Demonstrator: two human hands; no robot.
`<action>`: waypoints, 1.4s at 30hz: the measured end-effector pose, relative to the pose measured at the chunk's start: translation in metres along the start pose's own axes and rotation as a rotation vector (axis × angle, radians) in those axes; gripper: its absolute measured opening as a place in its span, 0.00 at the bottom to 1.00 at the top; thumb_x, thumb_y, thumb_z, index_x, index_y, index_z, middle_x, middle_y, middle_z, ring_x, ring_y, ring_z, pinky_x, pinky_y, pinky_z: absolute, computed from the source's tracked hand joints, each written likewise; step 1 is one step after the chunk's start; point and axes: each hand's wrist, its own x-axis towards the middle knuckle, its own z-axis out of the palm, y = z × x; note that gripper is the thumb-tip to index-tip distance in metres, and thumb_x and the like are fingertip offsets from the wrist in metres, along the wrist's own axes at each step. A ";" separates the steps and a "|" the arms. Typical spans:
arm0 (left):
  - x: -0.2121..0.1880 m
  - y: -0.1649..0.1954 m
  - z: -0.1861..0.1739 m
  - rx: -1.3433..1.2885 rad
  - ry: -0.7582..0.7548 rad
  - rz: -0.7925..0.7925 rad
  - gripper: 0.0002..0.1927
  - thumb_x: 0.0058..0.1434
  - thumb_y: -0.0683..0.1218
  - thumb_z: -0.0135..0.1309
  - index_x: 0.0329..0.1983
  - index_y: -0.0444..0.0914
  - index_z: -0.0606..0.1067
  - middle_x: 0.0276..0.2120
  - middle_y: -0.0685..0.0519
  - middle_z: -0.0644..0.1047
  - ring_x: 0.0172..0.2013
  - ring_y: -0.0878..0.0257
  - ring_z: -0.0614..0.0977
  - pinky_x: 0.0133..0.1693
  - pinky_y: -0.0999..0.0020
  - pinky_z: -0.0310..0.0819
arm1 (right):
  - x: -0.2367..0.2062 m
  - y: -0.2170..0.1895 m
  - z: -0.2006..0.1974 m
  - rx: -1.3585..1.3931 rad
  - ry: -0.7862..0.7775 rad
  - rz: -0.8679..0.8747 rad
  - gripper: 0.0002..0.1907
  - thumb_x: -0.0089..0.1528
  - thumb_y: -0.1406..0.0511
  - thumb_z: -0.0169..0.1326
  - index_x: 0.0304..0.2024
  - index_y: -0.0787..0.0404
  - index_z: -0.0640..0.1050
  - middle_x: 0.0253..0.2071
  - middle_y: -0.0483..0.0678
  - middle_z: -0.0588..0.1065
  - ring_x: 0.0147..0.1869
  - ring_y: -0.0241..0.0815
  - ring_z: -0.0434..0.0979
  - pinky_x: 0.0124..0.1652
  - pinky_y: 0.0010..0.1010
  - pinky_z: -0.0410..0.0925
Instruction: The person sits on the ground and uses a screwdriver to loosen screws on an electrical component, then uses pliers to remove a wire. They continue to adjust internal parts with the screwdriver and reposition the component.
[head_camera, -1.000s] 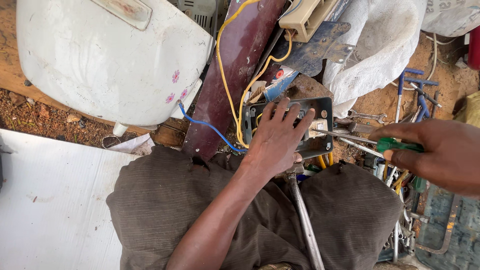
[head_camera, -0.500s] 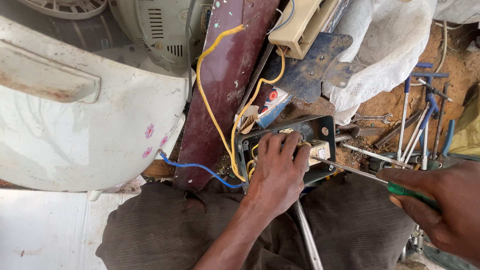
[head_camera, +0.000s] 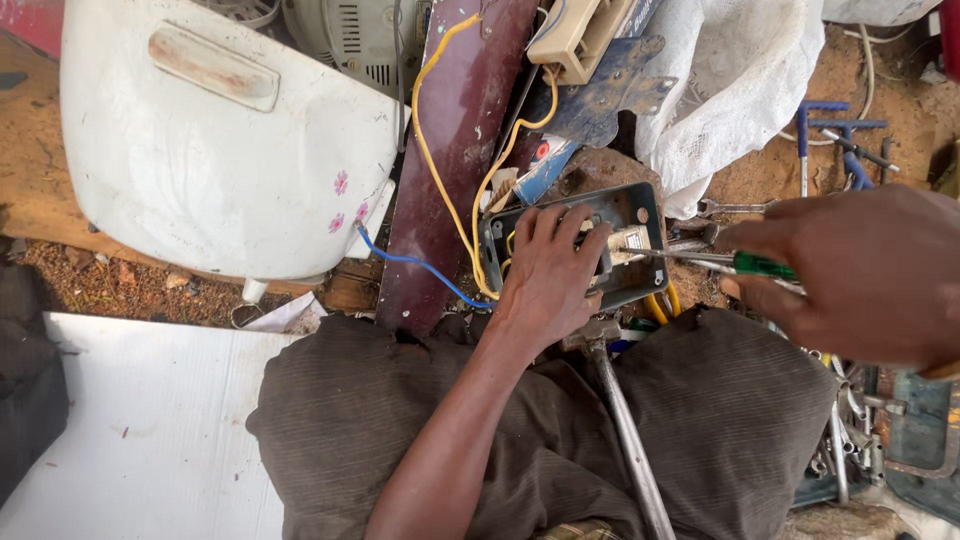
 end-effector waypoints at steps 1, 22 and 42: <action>-0.003 0.002 0.000 0.009 0.008 -0.001 0.42 0.41 0.50 0.73 0.61 0.36 0.72 0.60 0.42 0.69 0.63 0.45 0.66 0.66 0.42 0.55 | -0.002 -0.005 -0.005 0.170 -0.060 0.148 0.24 0.71 0.54 0.45 0.68 0.51 0.66 0.44 0.50 0.80 0.35 0.44 0.83 0.27 0.27 0.71; 0.007 0.032 0.028 -0.303 0.222 0.119 0.20 0.55 0.39 0.56 0.53 0.38 0.79 0.46 0.51 0.83 0.48 0.57 0.83 0.60 0.58 0.68 | -0.030 0.000 0.044 0.579 1.001 -0.336 0.28 0.61 0.54 0.62 0.58 0.62 0.74 0.44 0.55 0.77 0.47 0.46 0.82 0.41 0.39 0.77; 0.012 0.048 0.028 -0.020 0.222 0.063 0.15 0.51 0.43 0.65 0.42 0.36 0.78 0.47 0.49 0.77 0.55 0.49 0.73 0.58 0.50 0.65 | 0.066 -0.075 0.143 1.638 1.442 -0.404 0.13 0.65 0.69 0.59 0.53 0.62 0.76 0.50 0.47 0.80 0.58 0.37 0.81 0.55 0.30 0.76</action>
